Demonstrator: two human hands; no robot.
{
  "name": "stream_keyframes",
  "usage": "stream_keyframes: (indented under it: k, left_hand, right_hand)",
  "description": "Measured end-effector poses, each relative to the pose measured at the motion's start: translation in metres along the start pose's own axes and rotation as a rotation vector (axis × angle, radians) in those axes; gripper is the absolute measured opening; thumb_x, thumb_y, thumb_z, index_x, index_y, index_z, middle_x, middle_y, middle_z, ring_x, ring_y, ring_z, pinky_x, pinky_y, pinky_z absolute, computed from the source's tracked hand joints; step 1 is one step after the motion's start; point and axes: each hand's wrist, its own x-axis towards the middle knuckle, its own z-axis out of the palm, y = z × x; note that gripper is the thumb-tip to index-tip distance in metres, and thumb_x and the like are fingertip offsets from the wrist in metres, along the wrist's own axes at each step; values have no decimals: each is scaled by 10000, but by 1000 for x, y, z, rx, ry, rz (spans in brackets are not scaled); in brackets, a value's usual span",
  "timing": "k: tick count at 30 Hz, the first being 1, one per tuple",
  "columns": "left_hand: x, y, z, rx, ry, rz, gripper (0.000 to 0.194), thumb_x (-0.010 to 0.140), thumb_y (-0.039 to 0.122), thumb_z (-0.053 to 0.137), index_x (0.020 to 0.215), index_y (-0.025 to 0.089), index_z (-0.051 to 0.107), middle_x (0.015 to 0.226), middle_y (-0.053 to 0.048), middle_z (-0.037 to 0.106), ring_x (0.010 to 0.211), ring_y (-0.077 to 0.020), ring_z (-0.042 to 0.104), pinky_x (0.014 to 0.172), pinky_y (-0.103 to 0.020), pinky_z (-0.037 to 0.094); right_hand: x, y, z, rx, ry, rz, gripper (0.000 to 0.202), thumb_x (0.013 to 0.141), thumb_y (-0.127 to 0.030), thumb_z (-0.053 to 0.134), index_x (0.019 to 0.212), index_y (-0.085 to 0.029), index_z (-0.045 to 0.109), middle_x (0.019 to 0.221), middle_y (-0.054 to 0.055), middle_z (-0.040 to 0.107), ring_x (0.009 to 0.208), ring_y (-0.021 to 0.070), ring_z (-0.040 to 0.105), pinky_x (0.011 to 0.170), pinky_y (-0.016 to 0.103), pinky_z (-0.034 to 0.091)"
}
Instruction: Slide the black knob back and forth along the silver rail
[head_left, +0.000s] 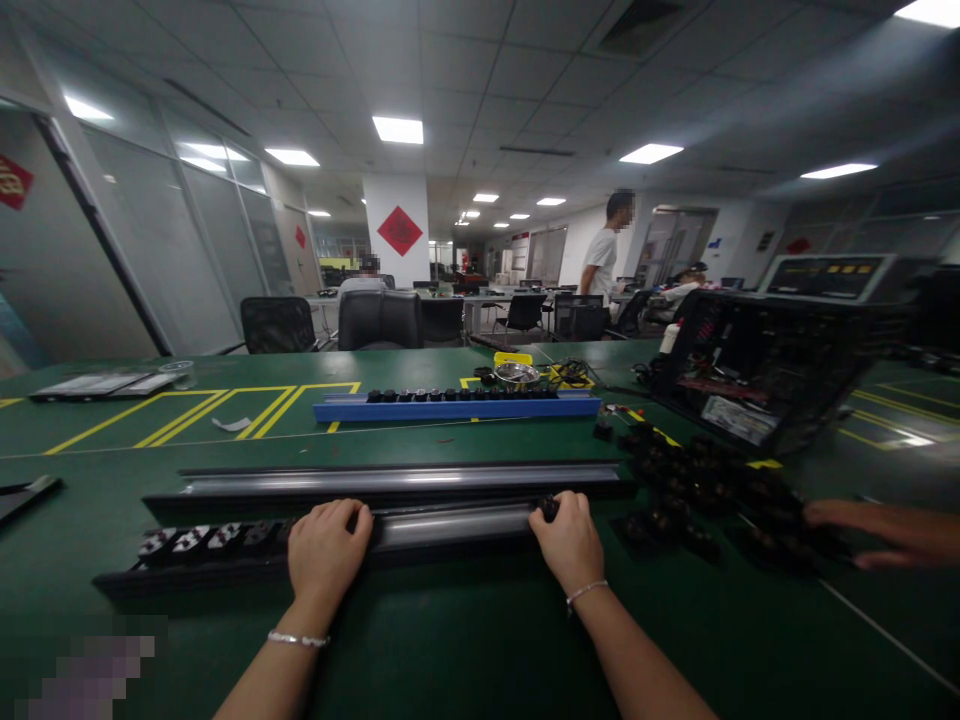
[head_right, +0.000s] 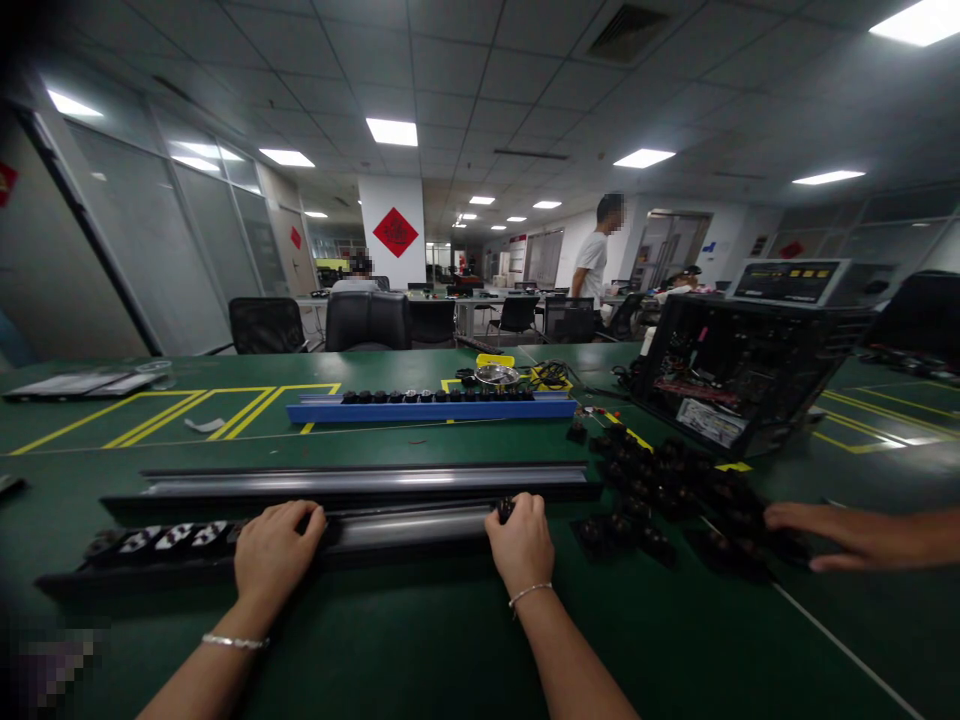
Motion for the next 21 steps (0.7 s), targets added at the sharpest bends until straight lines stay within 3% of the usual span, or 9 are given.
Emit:
stream_keyframes:
  k: [21]
  left_hand:
    - [0,0,-2,9,-15,-10,284,811,351,408,757,216,652,824,-41,687,862,-228,599,784,-359,383]
  right_hand:
    - [9,10,-11,-25,-21,88,246,780,-380,433,912,-184,502,967,63,505,845,189,571,635,279,401]
